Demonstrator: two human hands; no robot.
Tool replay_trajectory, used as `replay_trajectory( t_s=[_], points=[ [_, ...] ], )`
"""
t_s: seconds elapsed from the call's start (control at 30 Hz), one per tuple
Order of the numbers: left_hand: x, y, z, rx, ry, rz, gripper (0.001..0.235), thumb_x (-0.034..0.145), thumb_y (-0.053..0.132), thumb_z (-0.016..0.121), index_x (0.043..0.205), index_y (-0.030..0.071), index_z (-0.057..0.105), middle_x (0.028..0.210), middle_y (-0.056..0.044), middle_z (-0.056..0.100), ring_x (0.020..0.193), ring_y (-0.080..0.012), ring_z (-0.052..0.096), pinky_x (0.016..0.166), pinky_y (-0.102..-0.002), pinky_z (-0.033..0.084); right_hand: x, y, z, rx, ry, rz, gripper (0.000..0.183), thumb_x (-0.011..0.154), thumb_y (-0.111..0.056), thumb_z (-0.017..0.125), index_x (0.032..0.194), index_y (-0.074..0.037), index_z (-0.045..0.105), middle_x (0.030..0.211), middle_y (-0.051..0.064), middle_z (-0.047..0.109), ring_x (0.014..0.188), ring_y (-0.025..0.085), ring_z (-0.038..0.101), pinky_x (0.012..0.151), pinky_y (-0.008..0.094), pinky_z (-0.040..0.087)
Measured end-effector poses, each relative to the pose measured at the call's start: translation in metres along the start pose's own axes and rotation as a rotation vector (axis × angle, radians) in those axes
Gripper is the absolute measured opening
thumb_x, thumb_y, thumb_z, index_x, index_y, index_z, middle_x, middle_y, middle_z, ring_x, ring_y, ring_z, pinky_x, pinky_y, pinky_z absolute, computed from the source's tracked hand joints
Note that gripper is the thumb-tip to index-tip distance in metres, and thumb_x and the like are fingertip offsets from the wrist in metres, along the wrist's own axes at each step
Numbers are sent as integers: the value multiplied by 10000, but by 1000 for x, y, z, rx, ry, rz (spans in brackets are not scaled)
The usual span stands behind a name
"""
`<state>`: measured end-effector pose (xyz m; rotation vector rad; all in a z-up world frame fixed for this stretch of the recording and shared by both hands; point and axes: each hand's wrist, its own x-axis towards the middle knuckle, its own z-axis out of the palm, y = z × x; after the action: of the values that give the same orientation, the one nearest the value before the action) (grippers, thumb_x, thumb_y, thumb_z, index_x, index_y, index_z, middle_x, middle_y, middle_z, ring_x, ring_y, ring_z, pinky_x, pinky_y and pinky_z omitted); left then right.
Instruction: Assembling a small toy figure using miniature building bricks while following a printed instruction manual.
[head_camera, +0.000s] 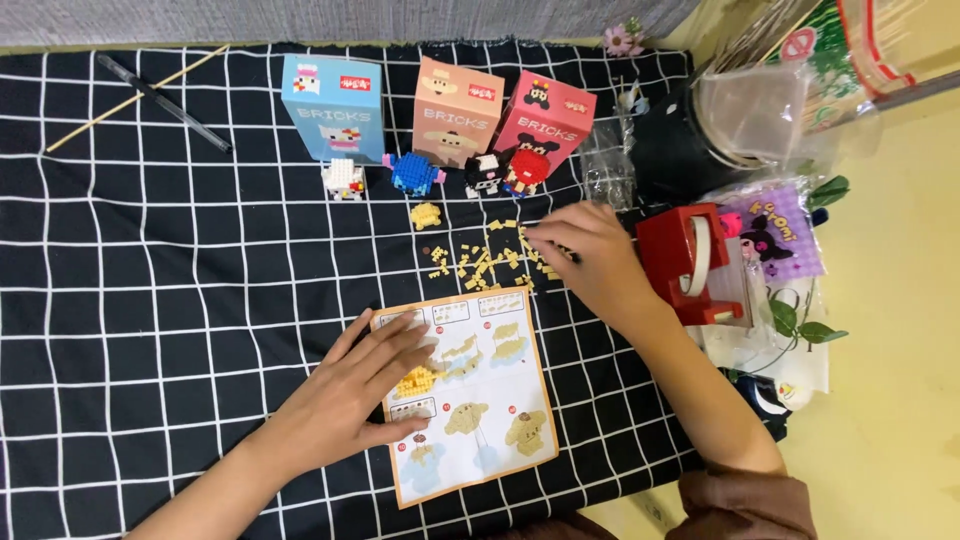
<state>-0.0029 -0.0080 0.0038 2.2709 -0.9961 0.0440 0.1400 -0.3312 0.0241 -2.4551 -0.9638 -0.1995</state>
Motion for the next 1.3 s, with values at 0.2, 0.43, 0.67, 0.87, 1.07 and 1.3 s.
replay_trajectory(
  t_s=[0.2, 0.43, 0.67, 0.87, 1.07, 1.3],
  points=[
    [-2, -1, 0, -35, -25, 17, 729, 926, 488, 720, 1465, 54, 493, 1548, -131, 498, 1509, -304, 348, 1251, -575, 131, 23, 7, 21, 31, -222, 33, 118, 976, -175, 685, 1015, -97, 764, 962, 25, 683, 893, 224, 582, 784, 388, 375],
    [-1, -2, -1, -82, -21, 20, 739, 917, 476, 732, 1463, 40, 492, 1533, -148, 515, 1480, -322, 403, 1253, -564, 150, 18, -18, 2, -2, -225, 6, 156, 1047, -174, 568, 990, -87, 685, 973, 43, 636, 883, 227, 549, 797, 368, 357],
    [1, 3, 2, -56, 28, -1, 711, 855, 491, 790, 1372, 53, 573, 1415, -161, 594, 1429, -337, 466, 1233, -582, 191, -13, -70, 10, 191, -347, -282, 50, 973, -85, 664, 941, -71, 699, 865, 48, 650, 847, 219, 627, 813, 353, 479],
    [4, 9, 4, -30, 77, -35, 652, 797, 510, 840, 1256, 79, 670, 1282, -162, 683, 1370, -349, 540, 1222, -586, 226, -27, -78, 29, 199, -254, -346, 48, 966, -66, 670, 932, -71, 702, 889, 50, 641, 875, 218, 636, 797, 338, 461],
    [4, 12, 3, -14, 60, -48, 656, 796, 495, 841, 1274, 83, 663, 1297, -161, 677, 1383, -354, 525, 1225, -601, 203, -26, -58, -17, 317, -14, -183, 147, 906, 19, 716, 1007, -76, 764, 923, 88, 729, 875, 259, 697, 804, 363, 543],
    [6, 12, 2, -16, 57, -45, 670, 793, 501, 841, 1284, 82, 661, 1315, -165, 669, 1388, -361, 516, 1218, -615, 203, -13, -50, -38, 295, 209, 31, 146, 896, 34, 778, 984, -80, 798, 925, 42, 752, 835, 214, 716, 789, 321, 561]
  ],
)
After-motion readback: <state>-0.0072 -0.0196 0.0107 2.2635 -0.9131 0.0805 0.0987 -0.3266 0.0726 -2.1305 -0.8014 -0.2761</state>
